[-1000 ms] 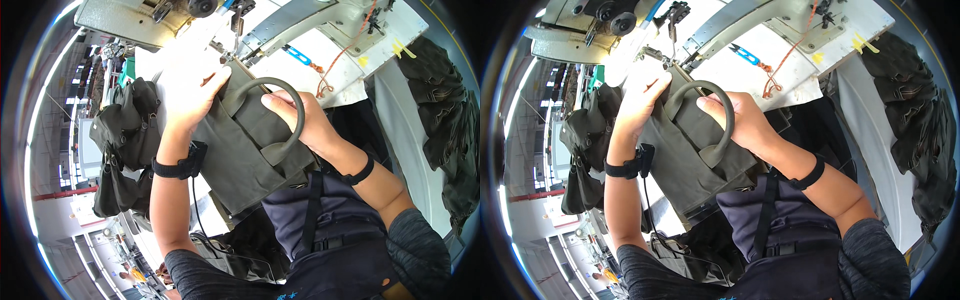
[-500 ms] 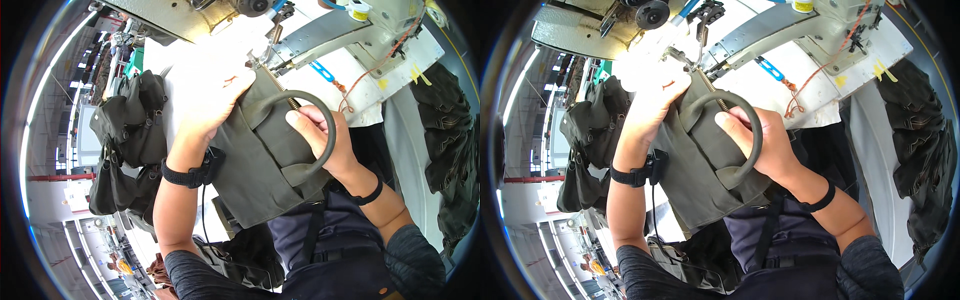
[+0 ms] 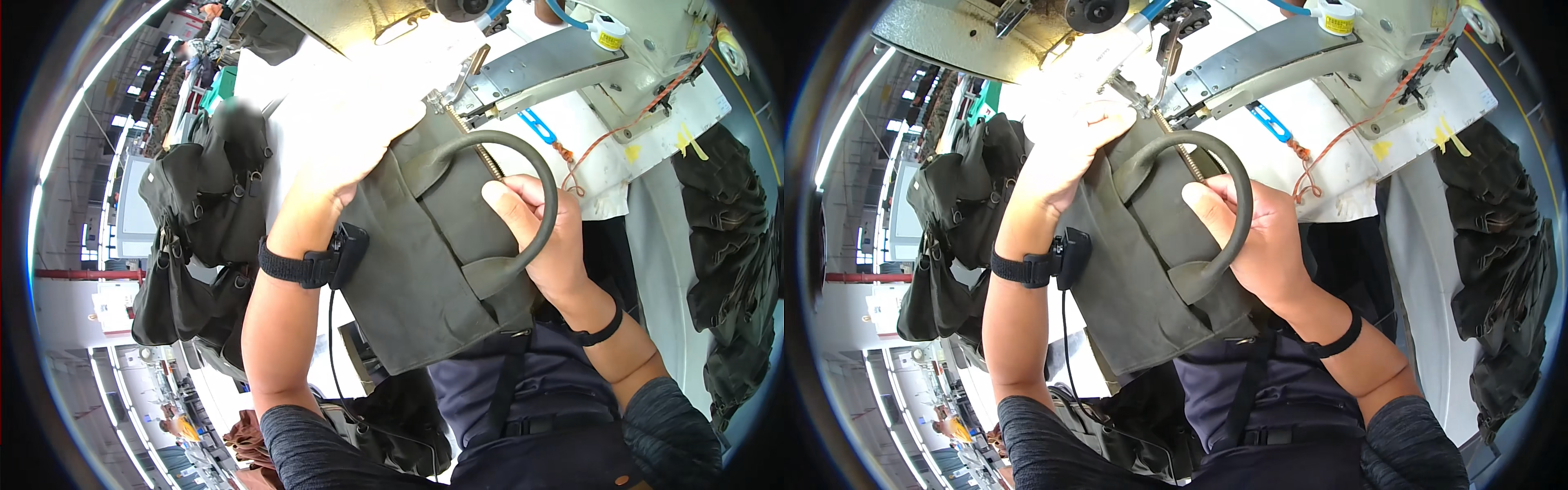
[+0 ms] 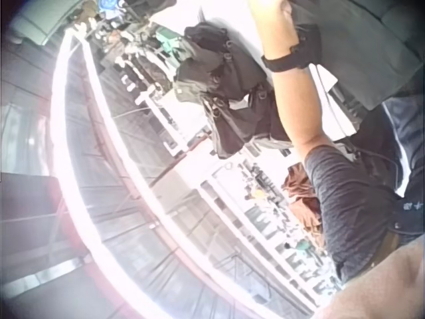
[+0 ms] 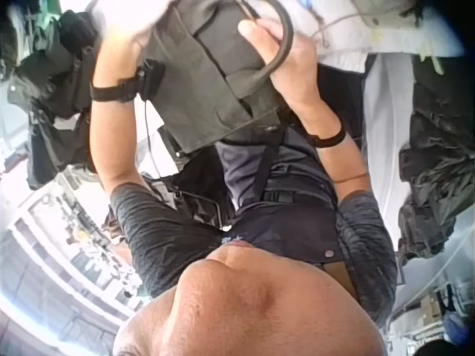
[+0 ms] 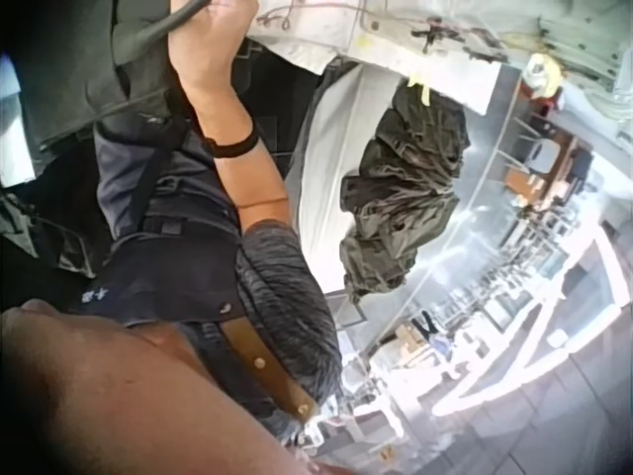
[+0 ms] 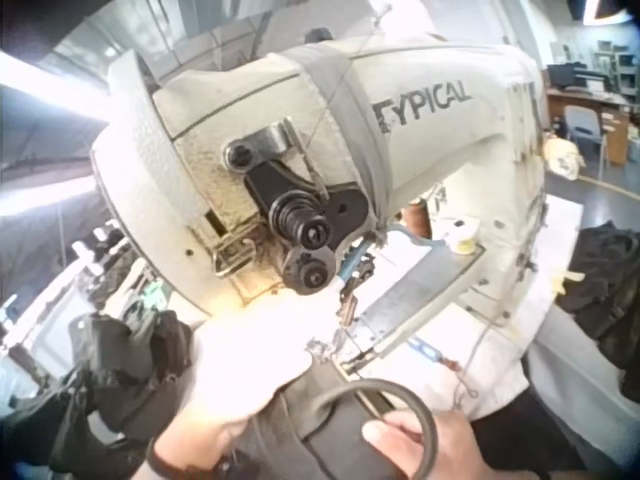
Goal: The person operates an industrial sewing machine to stitch a zipper onto a dark green fabric bag. They guide the bag under the needle, align the zipper, and use scissors to trim excess thread. The person repeatedly inspects the stitching and adjusts the bag's position to ensure the zipper is securely attached.
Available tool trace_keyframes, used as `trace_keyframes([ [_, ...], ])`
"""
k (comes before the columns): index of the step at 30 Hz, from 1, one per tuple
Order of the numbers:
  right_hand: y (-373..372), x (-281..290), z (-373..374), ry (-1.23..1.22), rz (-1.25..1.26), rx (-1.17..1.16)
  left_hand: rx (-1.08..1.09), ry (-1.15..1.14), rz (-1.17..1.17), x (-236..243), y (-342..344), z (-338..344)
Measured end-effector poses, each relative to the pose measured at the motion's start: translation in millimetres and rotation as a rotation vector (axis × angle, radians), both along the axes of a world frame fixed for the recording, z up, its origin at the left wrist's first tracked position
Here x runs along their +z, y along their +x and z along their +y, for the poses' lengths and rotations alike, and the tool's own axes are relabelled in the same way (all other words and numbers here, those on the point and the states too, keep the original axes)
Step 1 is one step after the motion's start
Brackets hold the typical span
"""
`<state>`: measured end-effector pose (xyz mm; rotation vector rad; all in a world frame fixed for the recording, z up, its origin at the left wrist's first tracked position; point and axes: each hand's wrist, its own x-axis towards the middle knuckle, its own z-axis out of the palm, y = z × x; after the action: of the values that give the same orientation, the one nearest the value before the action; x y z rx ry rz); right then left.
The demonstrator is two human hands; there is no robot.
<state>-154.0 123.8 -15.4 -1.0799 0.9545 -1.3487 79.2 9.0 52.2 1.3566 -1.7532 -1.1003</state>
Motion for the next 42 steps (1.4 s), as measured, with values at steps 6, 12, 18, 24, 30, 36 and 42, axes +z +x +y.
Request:
trace_keyframes([
  [6,9,4,-19,-0.004,0.002,0.01,-0.039,0.086,0.027,-3,18,-26],
  [12,19,1,-27,-0.014,-0.053,-0.027,0.033,0.115,-0.038,-10,17,-41],
  [18,26,5,-25,-0.018,0.018,-0.056,-0.741,-0.599,0.16,-19,56,-64],
  [24,-1,-10,-24,-0.118,0.1,-0.022,-0.124,-0.339,0.141,17,-24,-33],
  [30,-54,11,22,0.032,0.247,0.276,-0.109,-1.024,-0.982,28,0,43],
  [36,-72,16,19,-0.056,0.544,0.384,0.141,-0.638,-0.7,15,-76,199],
  [42,-61,7,26,0.2,0.115,0.405,0.284,-0.74,-0.634,-37,-125,223],
])
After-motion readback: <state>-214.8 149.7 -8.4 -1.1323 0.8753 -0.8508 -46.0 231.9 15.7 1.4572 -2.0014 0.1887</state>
